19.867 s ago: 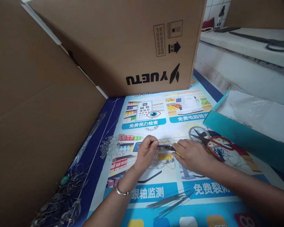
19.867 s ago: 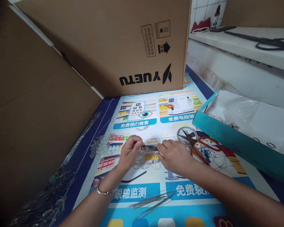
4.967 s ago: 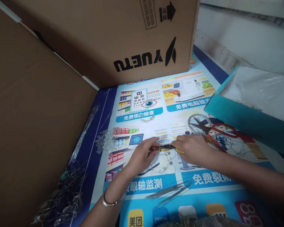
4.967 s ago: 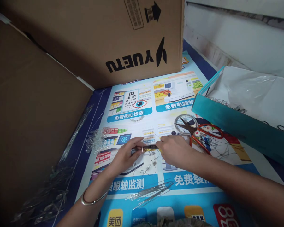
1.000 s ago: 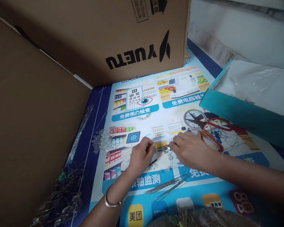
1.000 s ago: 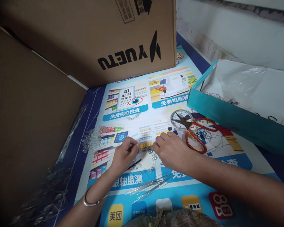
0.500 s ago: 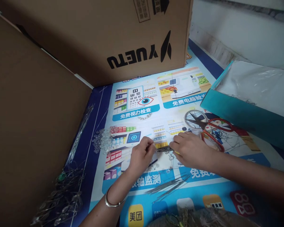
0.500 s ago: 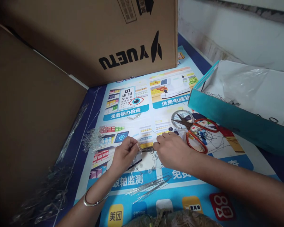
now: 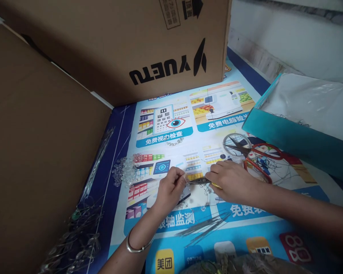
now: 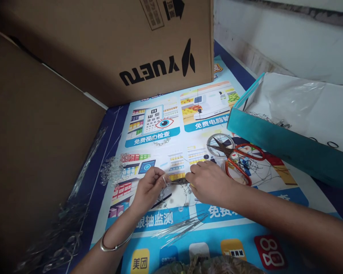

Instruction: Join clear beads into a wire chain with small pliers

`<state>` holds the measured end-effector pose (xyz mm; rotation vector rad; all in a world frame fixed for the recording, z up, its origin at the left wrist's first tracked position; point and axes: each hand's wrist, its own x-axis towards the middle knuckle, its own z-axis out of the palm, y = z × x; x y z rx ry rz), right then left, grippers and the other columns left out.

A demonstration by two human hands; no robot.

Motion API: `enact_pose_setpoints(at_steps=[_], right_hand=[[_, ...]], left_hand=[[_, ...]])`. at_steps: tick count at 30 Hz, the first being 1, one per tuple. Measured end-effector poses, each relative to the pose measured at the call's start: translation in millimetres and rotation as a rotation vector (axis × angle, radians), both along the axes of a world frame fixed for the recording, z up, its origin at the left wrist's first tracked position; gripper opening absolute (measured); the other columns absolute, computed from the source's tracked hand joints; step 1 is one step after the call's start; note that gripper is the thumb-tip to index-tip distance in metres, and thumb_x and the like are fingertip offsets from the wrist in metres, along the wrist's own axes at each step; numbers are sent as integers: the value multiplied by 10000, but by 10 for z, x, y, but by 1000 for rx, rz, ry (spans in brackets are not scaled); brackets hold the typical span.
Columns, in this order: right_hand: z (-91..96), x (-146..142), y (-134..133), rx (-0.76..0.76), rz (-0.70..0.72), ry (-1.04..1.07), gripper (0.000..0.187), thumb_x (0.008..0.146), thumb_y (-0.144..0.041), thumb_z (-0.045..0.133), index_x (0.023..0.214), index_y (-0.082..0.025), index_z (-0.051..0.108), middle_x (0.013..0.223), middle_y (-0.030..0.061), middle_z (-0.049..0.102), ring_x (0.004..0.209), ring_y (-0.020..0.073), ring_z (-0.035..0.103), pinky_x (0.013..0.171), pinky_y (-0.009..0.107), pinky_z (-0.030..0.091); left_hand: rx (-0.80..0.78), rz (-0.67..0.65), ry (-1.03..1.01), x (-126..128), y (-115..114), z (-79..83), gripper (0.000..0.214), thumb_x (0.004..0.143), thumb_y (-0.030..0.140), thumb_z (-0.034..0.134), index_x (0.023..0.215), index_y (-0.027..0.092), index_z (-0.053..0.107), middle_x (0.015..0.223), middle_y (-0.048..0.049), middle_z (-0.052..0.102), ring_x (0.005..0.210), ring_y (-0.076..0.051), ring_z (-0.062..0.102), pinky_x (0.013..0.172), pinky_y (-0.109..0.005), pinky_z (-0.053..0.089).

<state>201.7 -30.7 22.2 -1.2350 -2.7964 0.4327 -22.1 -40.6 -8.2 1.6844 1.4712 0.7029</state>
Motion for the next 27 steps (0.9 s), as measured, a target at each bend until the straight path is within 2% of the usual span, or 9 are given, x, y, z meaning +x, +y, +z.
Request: enact_pose_setpoints(at_steps=[5, 11, 18, 27], right_hand=[[6, -4, -25, 7, 5, -24, 187, 871, -283, 431, 928, -179, 575, 860, 66, 563, 850, 225, 493, 720, 348, 323], [19, -47, -125, 77, -25, -79, 177, 878, -228, 412, 929, -158, 566, 863, 87, 561, 819, 234, 495, 679, 355, 319], [32, -18, -109, -22, -56, -35, 196, 871, -281, 435, 946, -164, 573, 888, 84, 571, 881, 231, 507, 718, 347, 340], [63, -37, -127, 34, -34, -77, 168, 852, -231, 456, 937, -150, 577, 865, 96, 577, 852, 231, 507, 693, 343, 335]], left_hand=[[-3, 14, -35, -5, -10, 6, 122, 869, 300, 465, 846, 185, 499, 679, 19, 572, 568, -87, 496, 550, -196, 375], [-12, 72, -23, 20, -24, 32, 119, 855, 290, 483, 830, 180, 519, 628, 28, 553, 533, -81, 484, 523, -185, 367], [-21, 48, -4, 14, -30, 27, 148, 870, 326, 464, 848, 185, 502, 643, 27, 561, 548, -85, 499, 533, -191, 370], [14, 52, 22, 16, -55, 1, 144, 861, 325, 481, 847, 181, 492, 676, 12, 589, 554, -90, 514, 527, -193, 385]])
